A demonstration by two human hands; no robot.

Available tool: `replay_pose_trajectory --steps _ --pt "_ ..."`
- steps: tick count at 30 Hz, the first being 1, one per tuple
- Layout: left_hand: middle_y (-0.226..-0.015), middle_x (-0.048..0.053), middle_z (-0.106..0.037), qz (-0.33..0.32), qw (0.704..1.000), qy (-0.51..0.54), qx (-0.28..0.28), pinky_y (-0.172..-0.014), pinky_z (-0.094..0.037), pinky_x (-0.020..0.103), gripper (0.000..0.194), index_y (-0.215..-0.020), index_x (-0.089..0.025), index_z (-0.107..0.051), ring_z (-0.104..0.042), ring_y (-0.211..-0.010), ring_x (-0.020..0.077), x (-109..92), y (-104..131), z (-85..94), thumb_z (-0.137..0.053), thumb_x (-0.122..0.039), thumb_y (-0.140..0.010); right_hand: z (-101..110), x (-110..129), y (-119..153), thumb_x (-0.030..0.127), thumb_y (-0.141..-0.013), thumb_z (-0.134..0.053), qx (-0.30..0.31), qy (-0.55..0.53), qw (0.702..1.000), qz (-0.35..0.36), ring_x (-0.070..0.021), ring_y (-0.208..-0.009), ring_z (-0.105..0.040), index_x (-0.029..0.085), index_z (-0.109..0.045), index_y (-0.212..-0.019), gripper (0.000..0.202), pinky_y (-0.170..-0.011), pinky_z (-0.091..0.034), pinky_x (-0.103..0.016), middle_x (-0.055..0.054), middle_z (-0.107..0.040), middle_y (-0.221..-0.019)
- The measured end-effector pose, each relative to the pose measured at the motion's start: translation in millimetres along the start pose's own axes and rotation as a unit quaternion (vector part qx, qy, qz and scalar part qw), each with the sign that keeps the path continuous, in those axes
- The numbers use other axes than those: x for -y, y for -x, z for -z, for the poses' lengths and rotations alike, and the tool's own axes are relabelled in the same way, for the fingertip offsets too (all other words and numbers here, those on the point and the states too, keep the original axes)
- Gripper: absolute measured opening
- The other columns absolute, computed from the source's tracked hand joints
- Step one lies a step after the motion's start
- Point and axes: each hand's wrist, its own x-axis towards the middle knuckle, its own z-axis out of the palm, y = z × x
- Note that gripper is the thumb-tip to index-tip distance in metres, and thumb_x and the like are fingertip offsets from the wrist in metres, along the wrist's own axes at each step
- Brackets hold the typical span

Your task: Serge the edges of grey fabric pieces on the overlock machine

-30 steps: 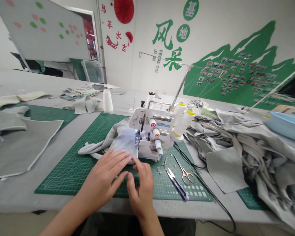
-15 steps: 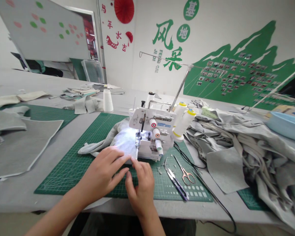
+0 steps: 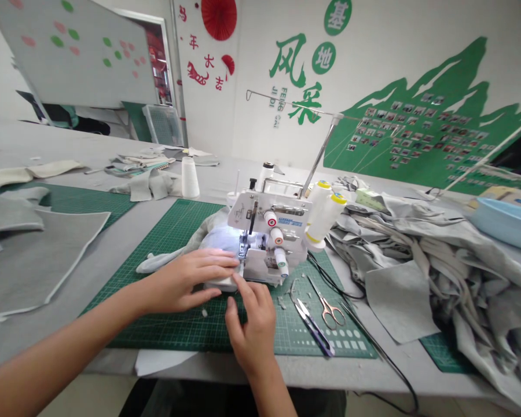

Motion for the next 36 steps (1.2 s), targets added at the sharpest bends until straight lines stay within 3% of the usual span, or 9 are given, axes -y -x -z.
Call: replay_pose_trajectory --steps 8,27,32,36 --pt "-0.145 0.008 -0.057 0.025 0.999 -0.025 -0.027 -0.114 -0.043 0.043 0.05 -0.144 -0.024 -0.05 -0.053 -0.133 0.0253 -5 1 -13.6 -0.058 -0.024 -0.094 -3 -5 9 0.014 -0.094 -0.052 -0.067 -0.02 0.998 0.007 -0.0226 -0.099 -0.059 0.02 -0.053 -0.137 0.043 -0.085 -0.053 -0.04 -0.009 -0.064 -0.108" --pt "-0.141 0.017 -0.058 0.142 0.97 -0.149 -0.129 -0.109 -0.045 0.047 0.047 -0.133 -0.011 -0.054 -0.054 -0.13 0.0304 -42 -17 -46.6 -0.058 -0.02 -0.087 0 -6 13 0.011 -0.093 -0.053 -0.083 -0.032 0.996 0.011 -0.0231 -0.098 -0.06 0.019 -0.056 -0.132 0.04 -0.084 -0.053 -0.04 -0.01 -0.066 -0.107" --pt "-0.137 0.017 -0.058 0.161 0.966 -0.155 -0.126 -0.106 -0.044 0.047 0.045 -0.132 -0.011 -0.053 -0.053 -0.126 0.0312 -46 -20 -44.5 -0.059 -0.021 -0.089 0 -5 13 0.011 -0.093 -0.052 -0.074 -0.039 0.997 -0.002 -0.0229 -0.097 -0.06 0.019 -0.057 -0.131 0.039 -0.083 -0.053 -0.039 -0.01 -0.066 -0.107" --pt "-0.113 0.012 -0.063 0.2 0.956 -0.168 -0.136 -0.09 -0.048 0.046 0.03 -0.12 -0.016 -0.059 -0.058 -0.103 0.0298 -52 -16 -31.3 -0.057 -0.029 -0.094 2 -3 14 0.012 -0.093 -0.051 -0.072 -0.054 0.996 -0.018 -0.0223 -0.096 -0.061 0.019 -0.061 -0.12 0.029 -0.083 -0.052 -0.038 -0.009 -0.067 -0.104"
